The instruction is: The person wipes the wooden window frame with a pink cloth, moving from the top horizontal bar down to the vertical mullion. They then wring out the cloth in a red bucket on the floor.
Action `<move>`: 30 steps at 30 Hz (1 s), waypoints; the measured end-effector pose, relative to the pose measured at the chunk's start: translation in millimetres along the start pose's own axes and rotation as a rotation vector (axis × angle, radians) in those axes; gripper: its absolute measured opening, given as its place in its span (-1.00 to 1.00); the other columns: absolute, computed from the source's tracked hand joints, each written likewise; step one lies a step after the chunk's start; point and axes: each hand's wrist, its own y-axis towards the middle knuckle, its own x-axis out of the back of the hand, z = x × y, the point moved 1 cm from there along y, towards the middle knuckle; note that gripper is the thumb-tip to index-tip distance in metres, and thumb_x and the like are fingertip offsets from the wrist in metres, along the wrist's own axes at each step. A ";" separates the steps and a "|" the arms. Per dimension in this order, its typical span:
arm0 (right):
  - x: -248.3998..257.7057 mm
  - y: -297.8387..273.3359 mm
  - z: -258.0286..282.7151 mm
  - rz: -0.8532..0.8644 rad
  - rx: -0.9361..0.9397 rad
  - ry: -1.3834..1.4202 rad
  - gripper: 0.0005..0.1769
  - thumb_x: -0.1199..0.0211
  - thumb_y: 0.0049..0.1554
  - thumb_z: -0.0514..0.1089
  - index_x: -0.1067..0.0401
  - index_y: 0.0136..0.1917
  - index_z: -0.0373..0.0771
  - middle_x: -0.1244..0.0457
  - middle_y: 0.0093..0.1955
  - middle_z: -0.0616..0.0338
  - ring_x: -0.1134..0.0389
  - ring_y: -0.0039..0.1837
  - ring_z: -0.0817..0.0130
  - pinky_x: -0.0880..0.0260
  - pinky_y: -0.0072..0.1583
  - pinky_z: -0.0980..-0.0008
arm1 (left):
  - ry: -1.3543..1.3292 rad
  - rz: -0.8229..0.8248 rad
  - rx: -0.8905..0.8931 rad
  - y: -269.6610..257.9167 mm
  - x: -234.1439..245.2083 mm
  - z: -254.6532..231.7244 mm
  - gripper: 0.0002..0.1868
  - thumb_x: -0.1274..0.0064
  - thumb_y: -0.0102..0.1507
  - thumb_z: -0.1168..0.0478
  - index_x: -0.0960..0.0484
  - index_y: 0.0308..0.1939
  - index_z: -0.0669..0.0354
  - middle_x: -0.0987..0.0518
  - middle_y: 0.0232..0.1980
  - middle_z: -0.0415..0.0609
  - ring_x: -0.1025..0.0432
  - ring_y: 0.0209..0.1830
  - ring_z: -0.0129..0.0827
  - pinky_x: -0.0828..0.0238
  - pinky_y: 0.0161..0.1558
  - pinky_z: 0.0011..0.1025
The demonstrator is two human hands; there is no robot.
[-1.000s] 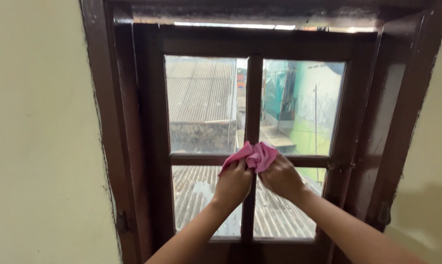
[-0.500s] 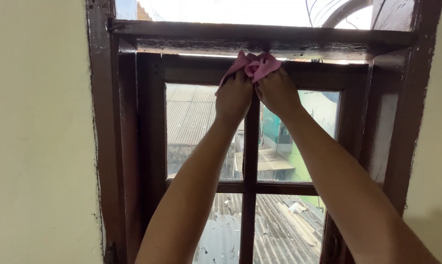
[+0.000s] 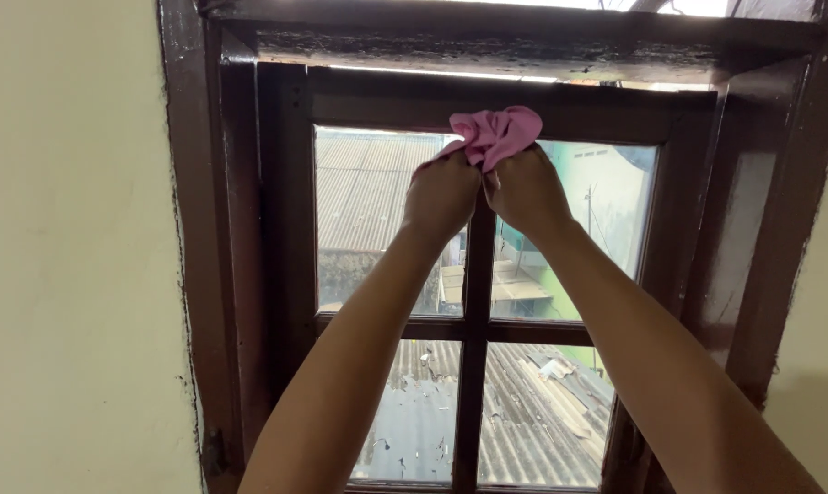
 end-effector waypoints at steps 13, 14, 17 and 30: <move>-8.0 -152.8 95.3 0.142 -0.096 0.138 -0.85 -0.30 -0.13 -0.08 -0.53 -0.38 -0.19 -0.26 -0.50 0.05 -0.39 -0.30 -0.01 -0.43 0.04 -0.02 | 0.109 0.014 -0.105 -148.8 -58.2 -63.2 -0.84 -0.05 0.06 0.41 -0.74 -0.39 0.20 -0.57 -0.35 0.02 -0.57 -0.56 -0.11 -0.48 -0.63 -0.15; -7.5 -166.8 102.8 0.147 -0.097 0.140 -0.85 -0.30 -0.13 -0.08 -0.53 -0.38 -0.19 -0.26 -0.50 0.05 -0.39 -0.30 -0.01 -0.43 0.04 -0.02 | 0.106 0.019 -0.104 -167.5 -64.5 -73.1 -0.84 -0.05 0.06 0.41 -0.74 -0.39 0.20 -0.57 -0.35 0.02 -0.57 -0.56 -0.11 -0.48 -0.63 -0.15; 6.7 -196.9 127.4 0.181 -0.109 0.171 -0.86 -0.29 -0.15 -0.08 -0.52 -0.40 -0.18 -0.24 -0.53 0.04 -0.39 -0.32 -0.03 -0.44 0.02 -0.03 | 0.141 0.050 -0.075 -218.2 -85.3 -98.7 -0.88 -0.08 0.02 0.38 -0.72 -0.45 0.18 -0.55 -0.39 -0.01 -0.54 -0.58 -0.16 -0.44 -0.67 -0.21; 91.7 -189.2 159.8 -0.059 0.006 0.266 -0.73 -0.33 -0.09 -0.03 -0.59 -0.27 -0.31 -0.38 -0.31 -0.06 -0.45 -0.09 -0.01 -0.36 0.31 0.01 | 0.090 0.148 -0.056 -258.6 -31.8 -121.7 -0.88 -0.11 0.08 0.37 -0.76 -0.42 0.15 -0.61 -0.32 0.03 -0.55 -0.57 -0.26 -0.44 -0.63 -0.36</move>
